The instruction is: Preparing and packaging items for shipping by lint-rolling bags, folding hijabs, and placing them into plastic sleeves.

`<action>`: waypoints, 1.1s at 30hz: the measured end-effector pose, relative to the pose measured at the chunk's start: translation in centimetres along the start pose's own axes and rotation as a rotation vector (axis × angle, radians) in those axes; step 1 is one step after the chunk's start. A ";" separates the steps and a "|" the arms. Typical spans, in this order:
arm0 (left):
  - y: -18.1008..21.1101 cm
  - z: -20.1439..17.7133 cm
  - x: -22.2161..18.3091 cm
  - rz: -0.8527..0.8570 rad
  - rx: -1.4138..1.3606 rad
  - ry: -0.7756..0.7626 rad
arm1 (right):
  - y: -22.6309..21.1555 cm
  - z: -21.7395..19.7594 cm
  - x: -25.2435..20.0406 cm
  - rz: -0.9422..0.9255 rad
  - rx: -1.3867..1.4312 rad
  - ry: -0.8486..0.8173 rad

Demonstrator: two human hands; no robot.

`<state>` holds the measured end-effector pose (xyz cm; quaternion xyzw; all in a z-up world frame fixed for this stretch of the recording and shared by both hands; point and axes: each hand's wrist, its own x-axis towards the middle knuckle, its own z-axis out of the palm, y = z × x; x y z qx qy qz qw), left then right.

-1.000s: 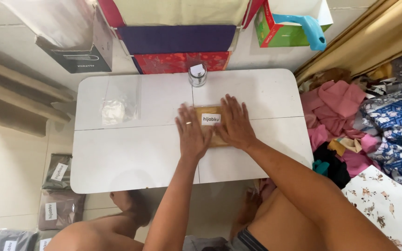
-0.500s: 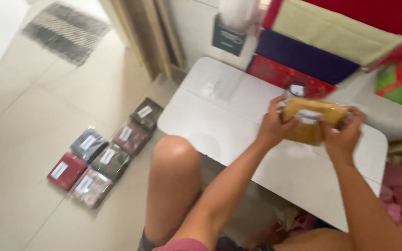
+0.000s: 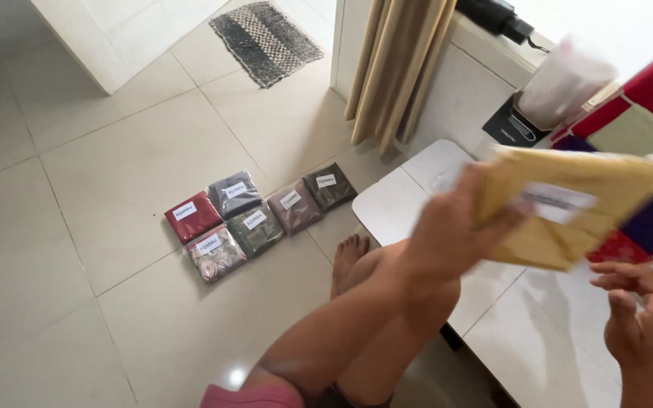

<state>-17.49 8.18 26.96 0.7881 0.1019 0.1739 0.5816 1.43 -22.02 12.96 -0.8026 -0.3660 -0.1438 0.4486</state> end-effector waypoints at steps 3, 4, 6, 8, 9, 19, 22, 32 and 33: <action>-8.2 -7.4 1.7 -0.161 -0.261 0.347 | -1.5 1.4 1.5 0.180 -0.160 -0.248; -12.1 -9.8 2.4 -0.237 -0.257 0.512 | 1.4 1.8 1.2 0.384 -0.307 -0.400; -21.6 -14.4 3.3 -0.325 -0.255 0.676 | 4.0 3.3 1.0 0.601 -0.462 -0.547; -32.8 -18.5 3.9 -0.561 -0.114 0.881 | 3.6 5.2 1.1 1.024 -0.530 -0.745; -36.5 -20.0 4.3 -0.573 -0.112 0.871 | 4.2 6.1 1.1 1.037 -0.534 -0.750; -63.7 -26.8 9.8 -0.853 0.099 0.902 | 11.6 9.2 -2.5 1.315 -0.624 -0.814; -70.9 -26.5 10.9 -1.019 0.379 0.778 | 9.6 10.1 -1.0 1.327 -0.670 -0.785; -60.6 -25.2 11.7 -0.857 0.975 0.514 | 10.5 9.1 -1.4 1.061 -0.562 -0.932; -60.1 -24.8 10.5 -0.792 0.948 0.456 | 8.1 8.7 -0.9 1.126 -0.587 -0.861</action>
